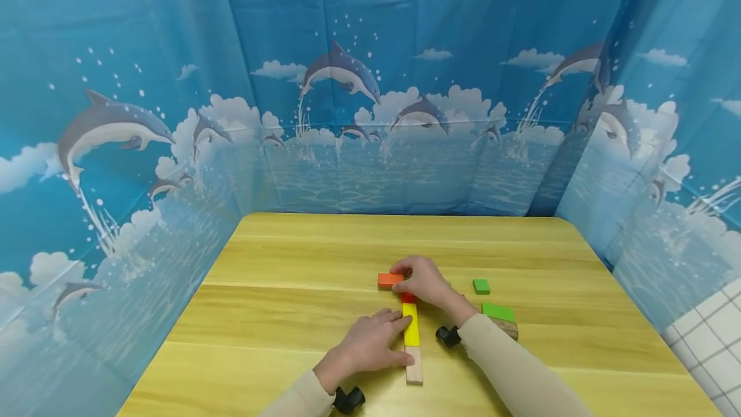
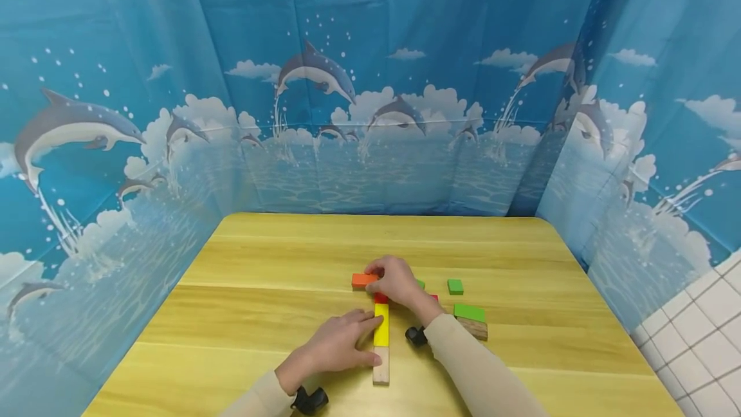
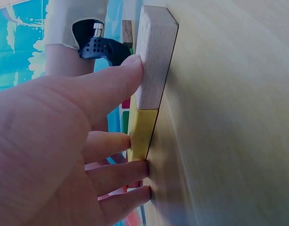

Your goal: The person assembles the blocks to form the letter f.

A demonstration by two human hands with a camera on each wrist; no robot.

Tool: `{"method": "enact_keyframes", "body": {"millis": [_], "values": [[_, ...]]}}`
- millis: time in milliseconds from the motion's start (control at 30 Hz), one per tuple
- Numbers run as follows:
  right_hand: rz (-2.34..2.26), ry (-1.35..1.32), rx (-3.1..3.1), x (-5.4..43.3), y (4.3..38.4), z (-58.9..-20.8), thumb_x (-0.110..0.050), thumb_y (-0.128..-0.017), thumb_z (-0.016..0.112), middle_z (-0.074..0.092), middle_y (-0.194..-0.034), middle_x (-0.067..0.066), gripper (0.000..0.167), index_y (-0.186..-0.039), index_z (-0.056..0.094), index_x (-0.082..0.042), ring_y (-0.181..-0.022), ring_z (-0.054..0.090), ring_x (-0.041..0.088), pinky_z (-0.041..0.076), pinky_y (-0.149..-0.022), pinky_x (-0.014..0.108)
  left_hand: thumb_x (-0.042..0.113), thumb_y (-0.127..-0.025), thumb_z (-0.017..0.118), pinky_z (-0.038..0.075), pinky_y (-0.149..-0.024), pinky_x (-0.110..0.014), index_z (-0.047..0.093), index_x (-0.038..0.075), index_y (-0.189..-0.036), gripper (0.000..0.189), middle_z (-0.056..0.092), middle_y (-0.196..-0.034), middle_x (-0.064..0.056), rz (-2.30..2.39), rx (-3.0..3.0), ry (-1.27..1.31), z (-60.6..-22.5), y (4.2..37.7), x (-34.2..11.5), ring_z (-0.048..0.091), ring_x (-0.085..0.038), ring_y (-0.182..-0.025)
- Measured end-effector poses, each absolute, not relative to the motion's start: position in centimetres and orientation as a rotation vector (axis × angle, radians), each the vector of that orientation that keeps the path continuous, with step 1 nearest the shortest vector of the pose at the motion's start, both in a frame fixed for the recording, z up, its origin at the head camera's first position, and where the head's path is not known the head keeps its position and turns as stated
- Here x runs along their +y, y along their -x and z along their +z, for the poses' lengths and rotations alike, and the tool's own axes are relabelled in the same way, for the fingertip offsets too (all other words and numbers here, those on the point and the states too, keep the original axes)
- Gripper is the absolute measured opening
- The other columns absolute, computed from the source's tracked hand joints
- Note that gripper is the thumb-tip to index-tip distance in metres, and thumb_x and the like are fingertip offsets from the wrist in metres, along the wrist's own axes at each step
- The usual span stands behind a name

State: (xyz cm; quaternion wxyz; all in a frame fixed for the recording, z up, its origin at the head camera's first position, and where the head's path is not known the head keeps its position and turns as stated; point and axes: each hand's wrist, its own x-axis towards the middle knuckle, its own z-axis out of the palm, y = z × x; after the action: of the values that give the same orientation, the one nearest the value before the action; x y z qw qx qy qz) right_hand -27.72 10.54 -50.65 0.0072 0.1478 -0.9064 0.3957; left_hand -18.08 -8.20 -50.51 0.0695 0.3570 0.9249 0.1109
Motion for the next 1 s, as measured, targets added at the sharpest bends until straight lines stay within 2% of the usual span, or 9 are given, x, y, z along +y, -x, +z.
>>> {"method": "enact_keyframes", "body": {"millis": [133,267,367,567,1000], "values": [[1.252,-0.497,-2.832,10.34,27.91,-50.81,-0.013,-0.085,0.083,0.068,-0.101,-0.003,0.019,-0.103,0.078,-0.017,-0.084,0.059,0.015,0.053,-0.078,0.034,0.063,-0.089,0.066,0.049,-0.096,-0.055,0.052,0.023,-0.15,0.074,0.049,-0.151,-0.001,0.326,2.793,-1.072,-50.62,18.03,-8.21,0.044,-0.025,-0.14],[1.279,-0.521,-2.838,10.29,28.22,-51.0,-0.012,-0.086,0.082,0.068,-0.097,-0.003,0.027,-0.112,0.076,-0.013,-0.085,0.06,0.014,0.053,-0.08,0.033,0.062,-0.089,0.067,0.049,-0.095,-0.055,0.052,0.023,-0.15,0.074,0.049,-0.151,-0.001,0.327,2.798,-1.071,-50.64,18.06,-8.17,0.044,-0.025,-0.139],[1.276,-0.542,-2.835,10.36,28.35,-51.24,-0.013,-0.086,0.082,0.068,-0.094,-0.004,0.028,-0.113,0.075,-0.012,-0.085,0.061,0.014,0.054,-0.079,0.033,0.062,-0.089,0.067,0.049,-0.095,-0.054,0.051,0.023,-0.15,0.074,0.049,-0.151,-0.001,0.335,2.793,-1.07,-50.58,18.0,-8.08,0.043,-0.025,-0.14],[1.201,-0.605,-2.88,10.51,28.12,-51.61,-0.02,-0.084,0.084,0.068,-0.103,-0.007,0.037,-0.119,0.074,-0.014,-0.091,0.061,0.013,0.054,-0.083,0.035,0.061,-0.09,0.066,0.049,-0.097,-0.054,0.051,0.022,-0.15,0.074,0.049,-0.152,-0.002,0.358,2.781,-1.052,-50.63,17.9,-8.03,0.043,-0.025,-0.141],[1.17,-0.594,-2.881,10.56,27.48,-51.4,-0.011,-0.083,0.084,0.068,-0.104,-0.004,0.039,-0.12,0.073,-0.012,-0.091,0.06,0.015,0.053,-0.084,0.037,0.062,-0.09,0.067,0.048,-0.097,-0.053,0.051,0.023,-0.151,0.074,0.048,-0.152,-0.001,0.349,2.78,-1.051,-50.63,17.75,-7.98,0.042,-0.024,-0.141]]}}
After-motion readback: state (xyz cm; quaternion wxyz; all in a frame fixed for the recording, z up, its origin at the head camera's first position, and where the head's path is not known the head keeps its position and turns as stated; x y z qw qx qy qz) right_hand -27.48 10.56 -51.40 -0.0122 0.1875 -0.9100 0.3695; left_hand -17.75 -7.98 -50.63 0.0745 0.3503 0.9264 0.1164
